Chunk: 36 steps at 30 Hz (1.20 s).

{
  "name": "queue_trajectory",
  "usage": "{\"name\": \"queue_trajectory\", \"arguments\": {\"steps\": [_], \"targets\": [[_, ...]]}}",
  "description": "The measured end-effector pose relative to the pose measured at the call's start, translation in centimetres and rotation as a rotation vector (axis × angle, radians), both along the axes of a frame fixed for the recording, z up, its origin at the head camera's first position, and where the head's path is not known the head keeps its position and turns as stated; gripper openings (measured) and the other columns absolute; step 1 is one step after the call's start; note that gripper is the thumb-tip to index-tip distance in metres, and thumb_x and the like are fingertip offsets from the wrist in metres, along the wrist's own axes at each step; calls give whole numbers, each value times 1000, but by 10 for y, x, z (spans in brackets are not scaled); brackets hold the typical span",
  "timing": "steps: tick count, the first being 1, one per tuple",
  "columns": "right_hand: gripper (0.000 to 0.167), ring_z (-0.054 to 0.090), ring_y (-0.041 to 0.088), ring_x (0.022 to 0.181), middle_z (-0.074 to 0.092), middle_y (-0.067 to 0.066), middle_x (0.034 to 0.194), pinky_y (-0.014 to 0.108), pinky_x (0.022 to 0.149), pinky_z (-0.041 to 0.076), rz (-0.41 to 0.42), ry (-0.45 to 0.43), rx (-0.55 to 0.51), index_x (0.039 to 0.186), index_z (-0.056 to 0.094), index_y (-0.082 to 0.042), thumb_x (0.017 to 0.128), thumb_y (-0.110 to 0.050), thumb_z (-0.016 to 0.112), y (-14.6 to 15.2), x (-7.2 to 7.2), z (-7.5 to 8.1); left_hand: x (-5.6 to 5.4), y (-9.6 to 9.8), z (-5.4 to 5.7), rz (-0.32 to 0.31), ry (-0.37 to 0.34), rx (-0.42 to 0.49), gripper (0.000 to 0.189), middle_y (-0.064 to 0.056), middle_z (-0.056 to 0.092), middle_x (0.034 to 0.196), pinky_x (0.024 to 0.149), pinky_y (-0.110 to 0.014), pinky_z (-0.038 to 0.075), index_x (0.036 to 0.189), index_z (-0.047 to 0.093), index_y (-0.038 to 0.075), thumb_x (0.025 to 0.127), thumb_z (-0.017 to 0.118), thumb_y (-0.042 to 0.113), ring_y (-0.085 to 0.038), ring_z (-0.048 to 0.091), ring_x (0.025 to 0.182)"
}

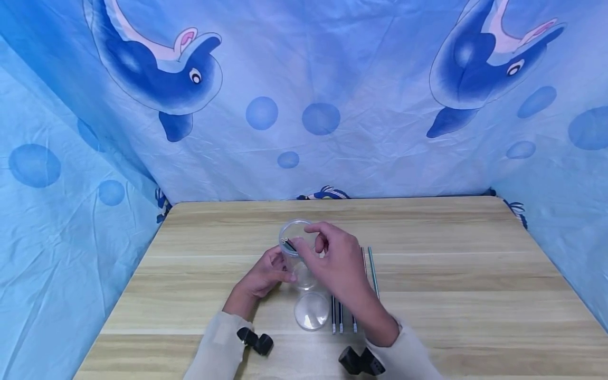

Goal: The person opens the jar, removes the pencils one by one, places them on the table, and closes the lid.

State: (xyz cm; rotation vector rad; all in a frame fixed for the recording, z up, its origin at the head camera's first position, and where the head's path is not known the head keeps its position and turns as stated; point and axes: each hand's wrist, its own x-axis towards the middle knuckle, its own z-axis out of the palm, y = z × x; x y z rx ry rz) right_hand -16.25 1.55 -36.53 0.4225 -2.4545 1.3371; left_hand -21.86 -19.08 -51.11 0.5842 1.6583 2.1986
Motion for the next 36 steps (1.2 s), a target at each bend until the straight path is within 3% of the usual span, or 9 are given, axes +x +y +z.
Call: {"name": "queue_trajectory", "arguments": {"steps": [4, 11, 19, 28, 36], "targets": [[38, 41, 11, 62, 49, -5, 75, 28, 51, 35, -88, 84, 162, 108, 76, -13, 85, -43, 74, -9, 3, -4, -1, 0, -1, -21, 12, 7, 83, -13, 52, 146, 112, -30, 35, 146, 45, 0, 71, 81, -1, -21, 45, 136], [34, 39, 17, 79, 44, -1, 85, 28, 54, 33, -89, 132, 205, 101, 77, -13, 84, -42, 74, -21, 1, -11, -1, 0, -2, -30, 17, 36, 70, -5, 55, 140, 111, -29, 37, 137, 54, 6, 73, 82, 2, -20, 48, 132], [36, 30, 21, 76, 35, 1, 84, 29, 58, 26, -124, 174, 301, 96, 81, -14, 88, -46, 66, -27, -1, -16, -1, -1, -2, -15, -14, 15, 72, -4, 53, 143, 114, -26, 31, 138, 55, 9, 72, 78, -4, -16, 42, 137], [31, 30, 21, 76, 35, 0, 82, 29, 60, 25, -94, 176, 333, 97, 82, -21, 91, -44, 63, -26, -1, -18, 1, -2, -4, -21, -14, 7, 75, -6, 47, 150, 115, -27, 30, 143, 50, 4, 72, 75, -5, -19, 39, 140], [28, 31, 22, 77, 37, 0, 82, 30, 63, 28, -83, 190, 311, 99, 82, -18, 91, -40, 66, -27, 1, -18, 1, -2, -1, -20, -14, -4, 71, -4, 48, 148, 114, -27, 32, 139, 54, 10, 74, 79, -1, -17, 41, 138]]}}
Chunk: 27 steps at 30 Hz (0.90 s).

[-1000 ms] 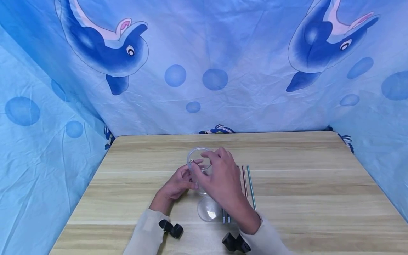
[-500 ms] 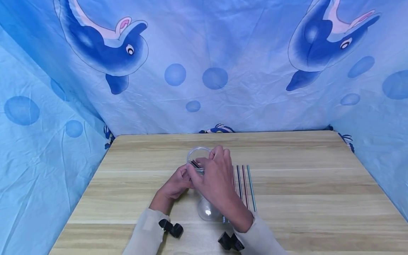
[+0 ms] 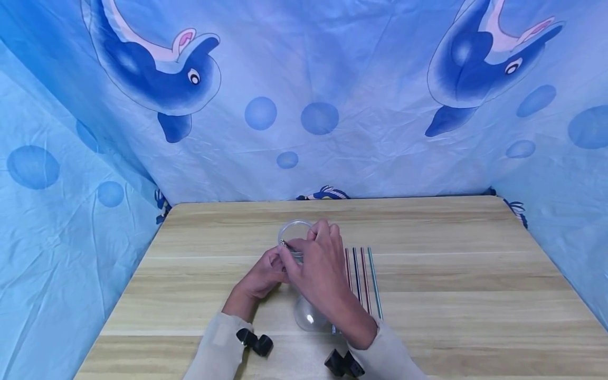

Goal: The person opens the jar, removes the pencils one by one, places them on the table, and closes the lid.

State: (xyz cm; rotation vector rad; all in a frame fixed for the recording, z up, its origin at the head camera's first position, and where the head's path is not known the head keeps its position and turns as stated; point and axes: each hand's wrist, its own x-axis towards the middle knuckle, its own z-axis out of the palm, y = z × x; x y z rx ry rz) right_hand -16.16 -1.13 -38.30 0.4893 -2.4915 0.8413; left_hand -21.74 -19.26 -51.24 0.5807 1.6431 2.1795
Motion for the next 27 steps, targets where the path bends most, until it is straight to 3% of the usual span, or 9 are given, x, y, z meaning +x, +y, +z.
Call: {"name": "queue_trajectory", "arguments": {"steps": [9, 23, 27], "targets": [[24, 32, 21, 79, 37, 0, 82, 30, 68, 29, 32, 9, -80, 94, 81, -12, 86, -34, 76, -1, 1, 0, -3, 1, -2, -12, 24, 52, 56, -2, 60, 134, 111, -29, 36, 125, 64, 13, 73, 81, 1, -18, 49, 129], [14, 35, 21, 83, 40, -1, 84, 31, 71, 30, 9, 34, -223, 88, 79, -12, 79, -24, 81, -9, 1, -3, -3, 3, -3, -3, 19, 34, 44, 0, 63, 125, 108, -29, 39, 112, 66, 16, 73, 79, -1, -17, 52, 123], [13, 35, 21, 83, 39, 0, 85, 30, 70, 30, 16, 43, -242, 88, 79, -12, 79, -21, 82, -10, 1, -3, -3, 3, -3, 4, 17, 29, 38, 2, 65, 116, 105, -28, 41, 104, 67, 16, 73, 77, -4, -16, 53, 119]]}}
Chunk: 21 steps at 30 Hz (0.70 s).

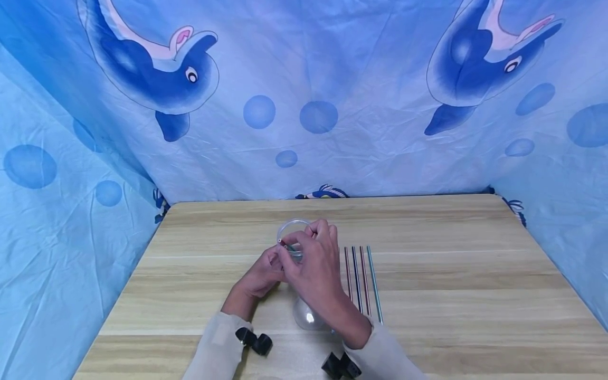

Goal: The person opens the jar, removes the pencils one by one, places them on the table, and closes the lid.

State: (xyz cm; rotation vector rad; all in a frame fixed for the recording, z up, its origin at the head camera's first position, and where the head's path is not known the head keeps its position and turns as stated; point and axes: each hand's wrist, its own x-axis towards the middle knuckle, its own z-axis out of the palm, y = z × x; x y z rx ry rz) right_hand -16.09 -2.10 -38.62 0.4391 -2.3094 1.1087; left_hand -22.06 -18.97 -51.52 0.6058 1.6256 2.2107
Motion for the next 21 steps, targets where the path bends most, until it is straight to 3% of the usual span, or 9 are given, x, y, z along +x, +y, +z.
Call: {"name": "queue_trajectory", "arguments": {"steps": [3, 9, 17, 21], "targets": [[12, 35, 21, 83, 39, 0, 85, 30, 70, 30, 7, 6, -12, 88, 79, -12, 78, -19, 82, 0, 0, 0, 0, 0, 1, 1, 5, -5, 38, 2, 65, 112, 104, -28, 41, 102, 67, 16, 73, 75, -6, -16, 54, 118], [11, 37, 22, 84, 40, 1, 86, 31, 71, 32, 22, 25, -71, 86, 78, -11, 76, -12, 82, -1, 0, 1, 1, 0, 1, -2, 17, -2, 50, 0, 58, 135, 109, -28, 38, 117, 67, 16, 74, 74, -8, -16, 48, 129], [11, 41, 22, 86, 44, 4, 86, 34, 74, 36, 72, 65, -178, 87, 77, -8, 76, -8, 77, 2, -1, 3, 1, 1, 2, -5, 8, -11, 66, -6, 55, 142, 111, -31, 38, 135, 59, 12, 74, 76, -6, -20, 46, 134], [11, 45, 20, 93, 49, 4, 91, 36, 78, 40, 128, 33, -257, 89, 74, -9, 79, -8, 73, 6, -1, 5, 1, 0, 4, -16, -3, -13, 74, -9, 53, 145, 111, -32, 38, 142, 53, 9, 74, 81, 1, -23, 45, 136]]}}
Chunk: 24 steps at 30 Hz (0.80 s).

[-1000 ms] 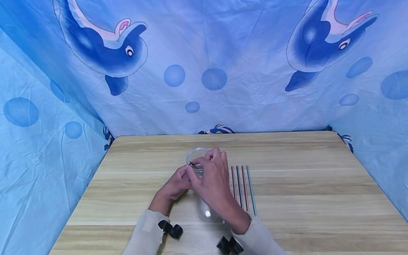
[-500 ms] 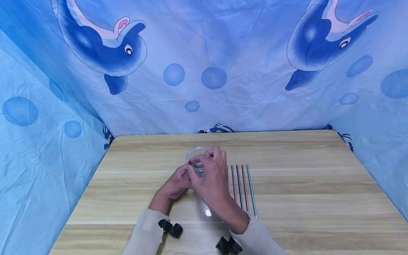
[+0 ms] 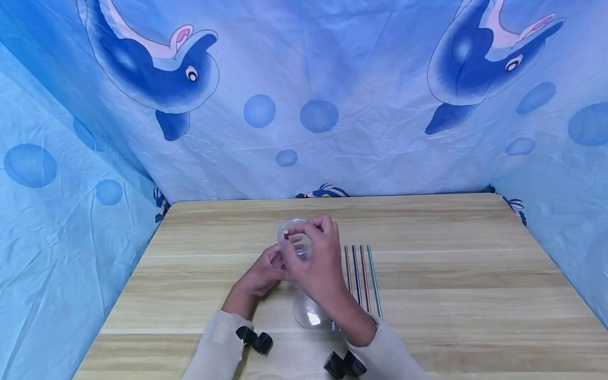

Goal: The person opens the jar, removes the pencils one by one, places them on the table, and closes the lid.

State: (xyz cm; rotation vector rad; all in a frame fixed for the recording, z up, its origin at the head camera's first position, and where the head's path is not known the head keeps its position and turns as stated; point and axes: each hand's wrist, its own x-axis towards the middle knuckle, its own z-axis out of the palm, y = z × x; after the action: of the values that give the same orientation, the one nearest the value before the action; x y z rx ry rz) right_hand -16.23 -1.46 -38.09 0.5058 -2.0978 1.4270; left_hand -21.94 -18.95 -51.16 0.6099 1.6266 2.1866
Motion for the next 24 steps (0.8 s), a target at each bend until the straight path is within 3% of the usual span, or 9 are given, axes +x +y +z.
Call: {"name": "queue_trajectory", "arguments": {"steps": [8, 14, 19, 24], "targets": [[15, 59, 15, 98, 63, 2, 107, 40, 80, 52, 88, -26, -22, 99, 72, -7, 85, -7, 73, 15, -4, 8, 0, 0, 0, 26, 0, -23, 78, -6, 48, 150, 112, -30, 34, 143, 53, 11, 71, 80, -2, -18, 42, 137], [18, 64, 14, 100, 66, 5, 107, 32, 90, 54, 165, -65, -85, 108, 68, -4, 91, -3, 67, 23, -5, 13, 1, 1, 0, 38, -1, -13, 77, -2, 51, 148, 114, -28, 31, 140, 56, 15, 69, 80, -3, -17, 41, 139], [18, 67, 16, 103, 68, 6, 108, 30, 91, 55, 199, -129, -170, 116, 64, -8, 99, -6, 58, 29, -3, 18, 2, 2, 0, 38, 2, -3, 79, -11, 56, 142, 113, -28, 32, 143, 51, 5, 70, 80, -3, -19, 45, 136], [23, 67, 22, 103, 67, 12, 105, 34, 88, 56, 224, -96, -287, 124, 58, -7, 102, -7, 54, 33, -7, 19, 1, 2, 0, 32, 14, 3, 79, -15, 56, 141, 113, -29, 33, 143, 51, 6, 70, 81, -3, -21, 47, 135]]}}
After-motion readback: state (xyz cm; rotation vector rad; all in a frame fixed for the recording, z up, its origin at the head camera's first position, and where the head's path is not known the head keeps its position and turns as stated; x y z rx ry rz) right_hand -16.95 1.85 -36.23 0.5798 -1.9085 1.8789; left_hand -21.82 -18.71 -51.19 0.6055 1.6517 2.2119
